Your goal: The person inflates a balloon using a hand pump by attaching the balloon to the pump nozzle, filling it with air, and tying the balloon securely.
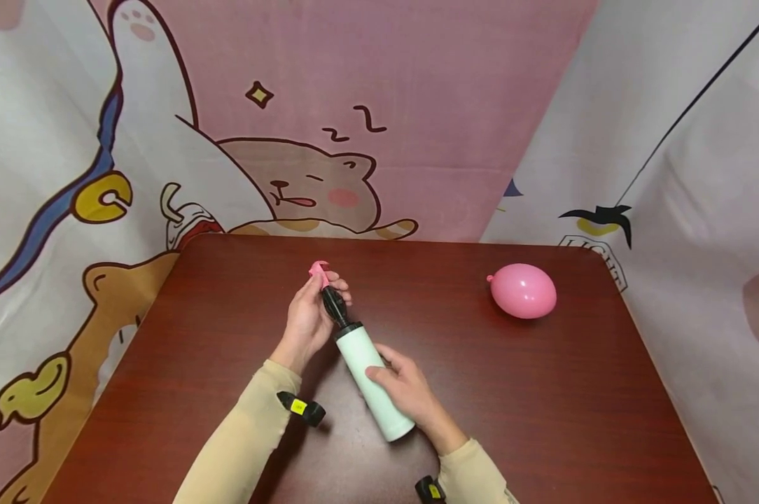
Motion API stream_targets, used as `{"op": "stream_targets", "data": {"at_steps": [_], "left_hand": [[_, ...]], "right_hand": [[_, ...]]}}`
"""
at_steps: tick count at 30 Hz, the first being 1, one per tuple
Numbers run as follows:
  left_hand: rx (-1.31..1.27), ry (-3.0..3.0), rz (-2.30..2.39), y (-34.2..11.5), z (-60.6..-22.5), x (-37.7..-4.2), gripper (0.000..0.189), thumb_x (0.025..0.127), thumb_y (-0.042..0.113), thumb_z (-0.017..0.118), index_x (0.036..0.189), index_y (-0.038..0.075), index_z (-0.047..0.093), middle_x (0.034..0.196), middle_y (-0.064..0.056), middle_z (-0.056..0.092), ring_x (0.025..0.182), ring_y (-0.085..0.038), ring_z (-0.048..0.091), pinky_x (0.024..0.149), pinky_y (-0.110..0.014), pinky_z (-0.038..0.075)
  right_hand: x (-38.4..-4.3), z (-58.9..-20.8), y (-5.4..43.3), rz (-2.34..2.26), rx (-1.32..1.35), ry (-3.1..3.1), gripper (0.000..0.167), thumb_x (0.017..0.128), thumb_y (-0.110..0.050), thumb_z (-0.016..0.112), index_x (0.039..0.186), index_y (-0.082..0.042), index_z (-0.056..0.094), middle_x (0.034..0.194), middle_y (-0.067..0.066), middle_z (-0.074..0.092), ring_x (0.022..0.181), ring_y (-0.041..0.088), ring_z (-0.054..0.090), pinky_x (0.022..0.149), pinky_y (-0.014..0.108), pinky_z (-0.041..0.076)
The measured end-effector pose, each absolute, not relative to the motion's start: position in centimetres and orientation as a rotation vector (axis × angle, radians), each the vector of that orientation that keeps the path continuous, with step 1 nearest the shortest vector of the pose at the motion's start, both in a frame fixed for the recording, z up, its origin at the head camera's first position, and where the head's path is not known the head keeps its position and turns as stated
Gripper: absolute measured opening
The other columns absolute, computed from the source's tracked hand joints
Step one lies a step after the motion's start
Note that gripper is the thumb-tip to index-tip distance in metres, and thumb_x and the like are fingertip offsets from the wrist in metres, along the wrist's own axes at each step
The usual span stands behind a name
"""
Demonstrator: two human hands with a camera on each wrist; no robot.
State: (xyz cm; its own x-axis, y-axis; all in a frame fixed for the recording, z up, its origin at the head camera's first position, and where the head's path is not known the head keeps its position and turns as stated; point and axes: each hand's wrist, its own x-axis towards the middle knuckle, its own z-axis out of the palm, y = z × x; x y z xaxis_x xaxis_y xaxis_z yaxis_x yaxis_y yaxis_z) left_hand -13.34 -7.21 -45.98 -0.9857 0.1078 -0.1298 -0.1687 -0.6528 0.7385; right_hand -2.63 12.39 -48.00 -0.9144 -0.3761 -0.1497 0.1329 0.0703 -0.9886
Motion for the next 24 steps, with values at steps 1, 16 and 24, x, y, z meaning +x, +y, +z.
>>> {"op": "stream_targets", "data": {"at_steps": [1, 16, 24], "left_hand": [[-0.107, 1.235, 2.726, -7.3, -46.0, -13.4, 0.029, 0.113, 0.027, 0.037, 0.109, 0.006, 0.057, 0.090, -0.007, 0.069, 0.076, -0.018, 0.069, 0.080, -0.030, 0.059], [0.086, 1.374, 2.574, -7.1, -46.9, -12.4, 0.029, 0.113, 0.024, 0.037, 0.109, 0.003, 0.057, 0.093, -0.006, 0.075, 0.084, -0.019, 0.071, 0.088, -0.037, 0.058], [-0.013, 1.214, 2.672, -7.0, -46.5, -12.9, 0.026, 0.112, 0.024, 0.038, 0.110, 0.005, 0.055, 0.094, -0.008, 0.073, 0.078, -0.020, 0.069, 0.077, -0.031, 0.058]], "right_hand": [[-2.6, -48.0, 12.4, -1.906, -0.236, 1.983, 0.052, 0.102, -0.011, 0.055, 0.150, 0.007, 0.044, 0.091, 0.025, 0.072, 0.073, 0.021, 0.074, 0.065, 0.036, 0.060], [-2.8, -47.8, 12.5, -1.978, -0.282, 1.940, 0.049, 0.104, -0.010, 0.052, 0.148, 0.010, 0.044, 0.092, 0.027, 0.071, 0.074, 0.024, 0.075, 0.064, 0.036, 0.060], [-2.8, -47.9, 12.4, -1.977, -0.264, 1.898, 0.050, 0.104, -0.011, 0.052, 0.148, 0.011, 0.043, 0.095, 0.028, 0.071, 0.079, 0.037, 0.074, 0.066, 0.035, 0.059]]}}
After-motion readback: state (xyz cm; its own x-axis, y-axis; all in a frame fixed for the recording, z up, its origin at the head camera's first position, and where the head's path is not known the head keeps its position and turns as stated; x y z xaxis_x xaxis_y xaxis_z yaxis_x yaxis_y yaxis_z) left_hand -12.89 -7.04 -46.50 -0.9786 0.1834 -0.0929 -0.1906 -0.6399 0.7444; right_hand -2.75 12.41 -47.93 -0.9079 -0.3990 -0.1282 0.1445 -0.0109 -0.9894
